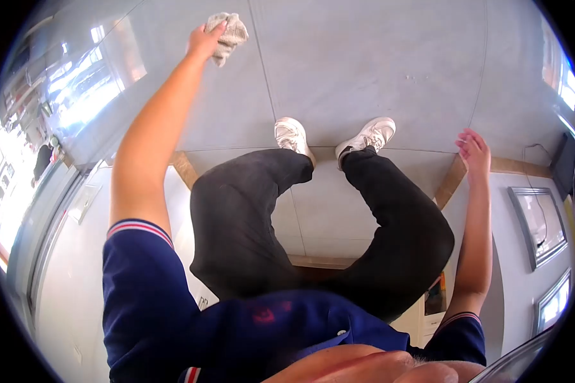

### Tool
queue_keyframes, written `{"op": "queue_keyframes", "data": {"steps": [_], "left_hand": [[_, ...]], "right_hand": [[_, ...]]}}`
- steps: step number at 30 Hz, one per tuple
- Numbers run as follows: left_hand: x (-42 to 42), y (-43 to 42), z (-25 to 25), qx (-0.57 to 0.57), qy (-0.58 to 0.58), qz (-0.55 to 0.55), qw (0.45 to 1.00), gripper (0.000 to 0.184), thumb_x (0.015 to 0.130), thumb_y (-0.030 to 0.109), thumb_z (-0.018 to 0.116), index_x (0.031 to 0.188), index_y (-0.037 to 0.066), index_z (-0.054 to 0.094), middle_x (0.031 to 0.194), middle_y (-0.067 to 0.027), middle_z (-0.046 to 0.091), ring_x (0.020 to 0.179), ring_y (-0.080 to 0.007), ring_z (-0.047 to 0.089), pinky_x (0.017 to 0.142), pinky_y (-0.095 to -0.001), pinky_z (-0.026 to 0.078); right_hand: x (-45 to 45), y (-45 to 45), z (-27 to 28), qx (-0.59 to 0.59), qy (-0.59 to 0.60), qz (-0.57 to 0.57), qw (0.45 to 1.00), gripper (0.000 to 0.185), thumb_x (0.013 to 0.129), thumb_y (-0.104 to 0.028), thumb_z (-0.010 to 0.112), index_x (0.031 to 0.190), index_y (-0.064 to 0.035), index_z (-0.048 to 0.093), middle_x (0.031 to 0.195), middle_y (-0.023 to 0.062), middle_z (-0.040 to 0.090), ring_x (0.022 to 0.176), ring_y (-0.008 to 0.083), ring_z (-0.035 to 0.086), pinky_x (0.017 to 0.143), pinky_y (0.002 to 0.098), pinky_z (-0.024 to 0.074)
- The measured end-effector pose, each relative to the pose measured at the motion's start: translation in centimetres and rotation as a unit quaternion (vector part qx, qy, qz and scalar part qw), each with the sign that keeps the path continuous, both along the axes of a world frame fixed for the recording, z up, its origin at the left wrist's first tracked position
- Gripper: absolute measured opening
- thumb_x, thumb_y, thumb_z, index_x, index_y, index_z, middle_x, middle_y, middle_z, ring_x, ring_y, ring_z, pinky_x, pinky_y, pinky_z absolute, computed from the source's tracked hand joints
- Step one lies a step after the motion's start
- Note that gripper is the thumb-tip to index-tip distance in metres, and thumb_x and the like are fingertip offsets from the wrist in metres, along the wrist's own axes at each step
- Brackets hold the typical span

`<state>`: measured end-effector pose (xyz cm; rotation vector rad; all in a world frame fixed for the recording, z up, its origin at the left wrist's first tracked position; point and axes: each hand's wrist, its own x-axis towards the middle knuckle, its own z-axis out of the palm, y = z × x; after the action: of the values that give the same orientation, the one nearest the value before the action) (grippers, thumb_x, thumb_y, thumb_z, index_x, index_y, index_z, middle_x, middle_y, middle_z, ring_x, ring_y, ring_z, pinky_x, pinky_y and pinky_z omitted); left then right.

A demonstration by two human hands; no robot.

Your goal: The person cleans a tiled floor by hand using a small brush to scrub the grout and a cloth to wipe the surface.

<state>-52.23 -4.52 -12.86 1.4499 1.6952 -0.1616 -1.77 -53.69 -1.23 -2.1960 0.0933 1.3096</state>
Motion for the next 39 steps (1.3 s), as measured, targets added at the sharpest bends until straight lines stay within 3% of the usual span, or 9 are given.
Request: {"op": "queue_keyframes", "data": {"steps": [5, 9, 11, 17, 20, 26, 32, 35, 39], "left_hand": [[3.4, 2.6, -8.6, 0.149, 0.070, -0.096, 0.982, 0.065, 0.085, 0.047, 0.074, 0.127, 0.000, 0.059, 0.114, -0.0134, 0.070, 0.093, -0.0242, 0.071, 0.080, -0.0337, 0.056], [11.5, 6.7, -10.8, 0.248, 0.040, 0.141, 0.958, 0.063, 0.085, 0.043, 0.072, 0.129, 0.000, 0.057, 0.114, -0.0143, 0.069, 0.097, -0.0262, 0.069, 0.080, -0.0367, 0.056], [18.4, 6.0, -7.9, 0.183, -0.078, 0.339, 0.919, 0.059, 0.087, 0.037, 0.070, 0.129, 0.000, 0.055, 0.116, -0.0154, 0.068, 0.102, -0.0281, 0.068, 0.082, -0.0391, 0.056], [32.0, 3.9, -14.3, 0.235, -0.029, -0.094, 0.967, 0.075, 0.075, 0.029, 0.074, 0.139, 0.000, 0.046, 0.139, -0.0227, 0.052, 0.130, -0.0350, 0.050, 0.106, -0.0438, 0.042], [39.2, 1.1, -18.1, 0.280, 0.045, -0.363, 0.888, 0.086, 0.081, 0.027, 0.071, 0.152, 0.003, 0.028, 0.159, -0.0234, 0.025, 0.147, -0.0383, 0.026, 0.117, -0.0434, 0.031], [45.2, -18.1, -16.7, 0.312, -0.136, -0.620, 0.707, 0.062, 0.085, 0.015, 0.051, 0.147, 0.013, 0.045, 0.152, -0.0088, 0.044, 0.138, -0.0296, 0.043, 0.113, -0.0424, 0.038], [42.5, -10.9, -14.1, 0.282, -0.080, -0.609, 0.737, 0.051, 0.088, 0.010, 0.046, 0.137, 0.020, 0.057, 0.151, -0.0027, 0.046, 0.139, -0.0254, 0.042, 0.115, -0.0395, 0.036], [37.9, -0.1, -18.2, 0.419, 0.022, -0.462, 0.781, 0.046, 0.089, 0.017, 0.051, 0.134, 0.014, 0.058, 0.143, -0.0080, 0.053, 0.134, -0.0271, 0.047, 0.110, -0.0412, 0.041], [29.6, 9.1, -16.7, 0.266, 0.213, -0.275, 0.899, 0.059, 0.092, 0.043, 0.058, 0.143, 0.014, 0.048, 0.151, -0.0116, 0.043, 0.139, -0.0318, 0.041, 0.112, -0.0454, 0.037]], "right_hand": [[-0.3, -8.2, -10.2, -0.036, 0.047, -0.105, 0.993, 0.031, 0.100, -0.023, 0.058, 0.124, -0.0031, 0.063, 0.106, 0.0066, 0.069, 0.090, 0.0139, 0.066, 0.074, 0.0229, 0.0492], [-2.6, -6.0, -8.2, -0.030, 0.229, -0.094, 0.968, 0.035, 0.101, -0.026, 0.057, 0.127, -0.0039, 0.061, 0.108, 0.0056, 0.069, 0.092, 0.0135, 0.065, 0.078, 0.0253, 0.0494], [-1.9, -8.2, -10.3, 0.025, 0.107, -0.120, 0.987, 0.035, 0.101, -0.027, 0.056, 0.127, -0.0040, 0.061, 0.110, 0.0061, 0.069, 0.093, 0.0138, 0.066, 0.078, 0.0254, 0.0495], [-5.1, -10.6, -8.0, 0.132, 0.174, -0.307, 0.926, 0.034, 0.102, -0.020, 0.051, 0.131, -0.0032, 0.056, 0.114, 0.0090, 0.068, 0.100, 0.0182, 0.067, 0.083, 0.0297, 0.0541], [-6.8, -12.2, -8.0, 0.067, 0.180, -0.274, 0.943, 0.034, 0.099, -0.013, 0.049, 0.130, -0.0030, 0.057, 0.116, 0.0093, 0.067, 0.102, 0.0190, 0.067, 0.085, 0.0300, 0.0535], [-7.0, -10.5, -7.0, 0.175, 0.192, -0.243, 0.935, 0.043, 0.088, 0.002, 0.044, 0.129, -0.0030, 0.059, 0.109, 0.0072, 0.068, 0.104, 0.0193, 0.066, 0.088, 0.0294, 0.0508], [-6.0, -10.3, -7.3, 0.119, 0.123, -0.242, 0.955, 0.035, 0.094, -0.006, 0.050, 0.127, -0.0057, 0.060, 0.104, 0.0042, 0.069, 0.101, 0.0168, 0.067, 0.085, 0.0276, 0.0502], [-6.1, -12.6, -8.5, 0.094, 0.127, -0.252, 0.955, 0.030, 0.099, -0.013, 0.049, 0.126, -0.0086, 0.062, 0.105, 0.0017, 0.069, 0.098, 0.0155, 0.067, 0.083, 0.0287, 0.0506], [-7.3, -13.1, -8.4, 0.070, 0.150, -0.271, 0.948, 0.030, 0.100, -0.014, 0.049, 0.127, -0.0080, 0.060, 0.105, 0.0025, 0.070, 0.096, 0.0154, 0.068, 0.081, 0.0281, 0.0512]]}}
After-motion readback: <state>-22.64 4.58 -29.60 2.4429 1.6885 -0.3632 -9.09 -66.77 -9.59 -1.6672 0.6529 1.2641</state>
